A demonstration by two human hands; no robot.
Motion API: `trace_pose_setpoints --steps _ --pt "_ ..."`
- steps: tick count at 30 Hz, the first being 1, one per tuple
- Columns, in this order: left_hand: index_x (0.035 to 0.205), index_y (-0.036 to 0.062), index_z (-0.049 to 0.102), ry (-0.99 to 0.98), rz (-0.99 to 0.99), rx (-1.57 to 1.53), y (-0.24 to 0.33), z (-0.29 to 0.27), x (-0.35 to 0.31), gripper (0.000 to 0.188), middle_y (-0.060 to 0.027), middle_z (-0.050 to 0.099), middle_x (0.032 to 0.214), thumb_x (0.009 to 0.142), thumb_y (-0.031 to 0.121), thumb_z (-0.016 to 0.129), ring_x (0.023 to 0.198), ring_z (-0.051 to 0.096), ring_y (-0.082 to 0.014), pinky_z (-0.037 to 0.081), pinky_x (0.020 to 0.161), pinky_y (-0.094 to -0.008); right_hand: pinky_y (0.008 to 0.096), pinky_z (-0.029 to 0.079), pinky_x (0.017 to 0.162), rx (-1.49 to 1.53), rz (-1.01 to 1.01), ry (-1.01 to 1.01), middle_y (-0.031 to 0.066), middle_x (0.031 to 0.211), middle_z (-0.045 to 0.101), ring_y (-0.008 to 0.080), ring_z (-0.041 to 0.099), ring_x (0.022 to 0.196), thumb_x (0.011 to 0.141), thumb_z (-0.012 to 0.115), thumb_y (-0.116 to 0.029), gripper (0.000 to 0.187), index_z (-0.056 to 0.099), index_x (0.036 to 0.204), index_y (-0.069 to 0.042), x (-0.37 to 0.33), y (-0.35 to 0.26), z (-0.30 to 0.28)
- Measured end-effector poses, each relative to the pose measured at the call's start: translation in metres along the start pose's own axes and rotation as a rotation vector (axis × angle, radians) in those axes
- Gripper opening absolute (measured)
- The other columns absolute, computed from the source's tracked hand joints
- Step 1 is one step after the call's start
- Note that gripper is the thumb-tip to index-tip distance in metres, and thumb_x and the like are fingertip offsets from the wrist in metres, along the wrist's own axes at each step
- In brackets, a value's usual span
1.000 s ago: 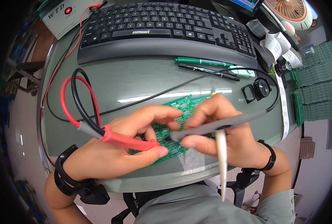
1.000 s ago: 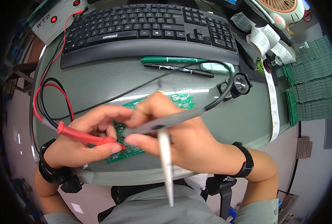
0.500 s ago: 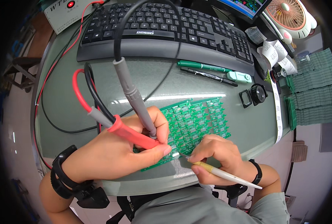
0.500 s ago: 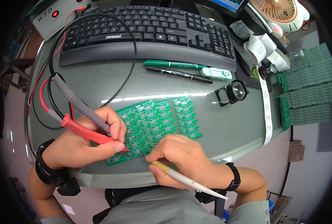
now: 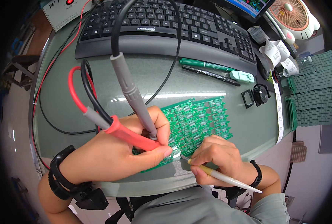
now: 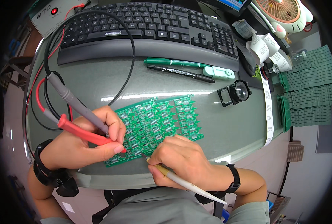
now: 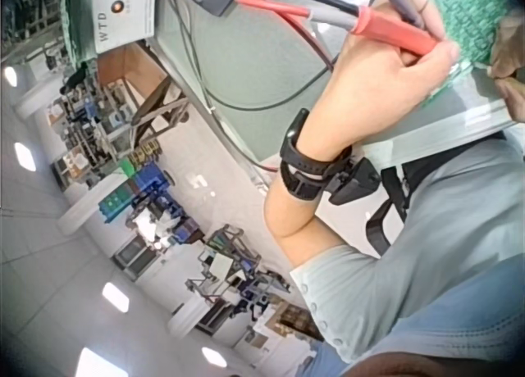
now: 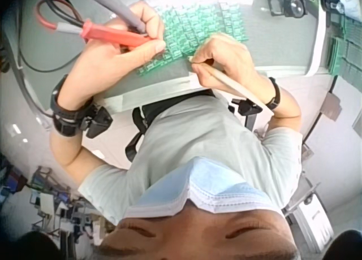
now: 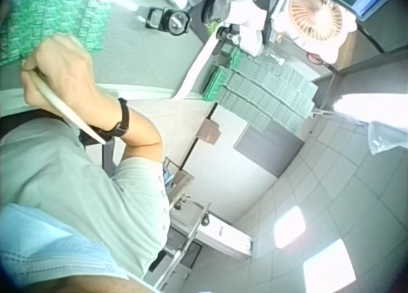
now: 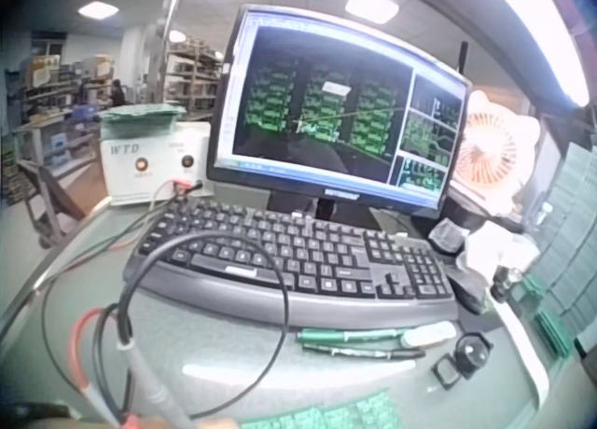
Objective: Testing and inspecting printed circuit boards using multimeter probes and a computer interface.
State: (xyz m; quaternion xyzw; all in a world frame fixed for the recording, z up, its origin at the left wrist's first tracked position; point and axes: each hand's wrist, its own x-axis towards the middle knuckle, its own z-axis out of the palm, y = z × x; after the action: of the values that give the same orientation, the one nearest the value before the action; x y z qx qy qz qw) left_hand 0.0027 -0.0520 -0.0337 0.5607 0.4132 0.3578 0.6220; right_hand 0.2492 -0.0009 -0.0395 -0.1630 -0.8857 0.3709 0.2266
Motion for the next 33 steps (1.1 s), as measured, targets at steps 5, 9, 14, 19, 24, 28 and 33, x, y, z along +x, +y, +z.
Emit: trace_pose_setpoints --steps 5,9,14,19,24,28,33 --pt "0.091 0.0068 0.044 -0.004 -0.014 -0.014 0.0004 0.0017 0.0000 0.022 -0.0041 0.053 0.089 0.085 0.000 0.065 0.079 0.050 -0.0084 0.043 0.067 -0.0247 0.0329 0.044 0.059 0.002 0.001 0.008 0.0059 0.076 0.061 0.0227 0.059 0.066 0.071 0.073 -0.002 0.019 0.057 0.081 -0.006 -0.0021 -0.0003 0.0003" --pt "0.091 0.0069 0.044 -0.001 -0.018 -0.024 -0.0011 0.0008 -0.0002 0.022 -0.0041 0.053 0.089 0.085 0.000 0.065 0.079 0.050 -0.0084 0.043 0.067 -0.0248 0.0332 0.044 0.059 0.013 0.015 -0.002 0.0060 0.075 0.060 0.0229 0.058 0.066 0.071 0.073 -0.002 0.019 0.057 0.081 -0.006 -0.0002 0.0000 0.0005" --pt "0.091 0.0068 0.045 -0.002 -0.005 -0.017 0.0034 0.0022 -0.0003 0.022 -0.0041 0.054 0.088 0.085 -0.001 0.065 0.079 0.050 -0.0086 0.043 0.068 -0.0248 0.0331 0.044 0.058 0.020 0.009 -0.011 0.0059 0.075 0.059 0.0229 0.058 0.066 0.070 0.073 -0.002 0.020 0.057 0.081 -0.006 0.0003 -0.0022 -0.0032" --pt "0.091 0.0069 0.045 0.000 0.003 -0.013 0.0005 -0.0021 0.0009 0.023 -0.0041 0.054 0.088 0.085 -0.001 0.065 0.080 0.050 -0.0088 0.042 0.069 -0.0248 0.0328 0.043 0.056 0.015 0.000 -0.001 0.0055 0.073 0.059 0.0225 0.057 0.064 0.070 0.072 -0.001 0.020 0.056 0.080 -0.006 0.0044 0.0004 -0.0010" --pt "0.091 0.0069 0.045 -0.007 0.033 0.005 -0.0024 -0.0013 0.0011 0.023 -0.0042 0.054 0.088 0.085 -0.001 0.065 0.080 0.050 -0.0089 0.043 0.069 -0.0247 0.0327 0.043 0.055 0.016 -0.002 -0.006 0.0053 0.073 0.058 0.0221 0.057 0.063 0.070 0.072 0.000 0.020 0.056 0.080 -0.006 0.0032 0.0011 -0.0008" --pt "0.090 0.0068 0.045 0.000 0.016 -0.010 -0.0017 0.0010 -0.0005 0.022 -0.0043 0.054 0.088 0.085 -0.001 0.065 0.079 0.050 -0.0089 0.043 0.068 -0.0247 0.0326 0.042 0.055 0.009 -0.001 -0.008 0.0052 0.072 0.058 0.0219 0.057 0.063 0.069 0.072 0.000 0.020 0.056 0.080 -0.007 0.0010 -0.0001 -0.0005" --pt "0.090 0.0067 0.045 0.004 0.017 -0.010 -0.0023 0.0025 -0.0010 0.022 -0.0043 0.054 0.088 0.085 -0.001 0.065 0.079 0.050 -0.0090 0.043 0.069 -0.0250 0.0322 0.042 0.055 0.004 -0.004 -0.012 0.0052 0.072 0.058 0.0216 0.057 0.062 0.068 0.073 0.001 0.021 0.056 0.080 -0.007 0.0003 -0.0007 -0.0002"
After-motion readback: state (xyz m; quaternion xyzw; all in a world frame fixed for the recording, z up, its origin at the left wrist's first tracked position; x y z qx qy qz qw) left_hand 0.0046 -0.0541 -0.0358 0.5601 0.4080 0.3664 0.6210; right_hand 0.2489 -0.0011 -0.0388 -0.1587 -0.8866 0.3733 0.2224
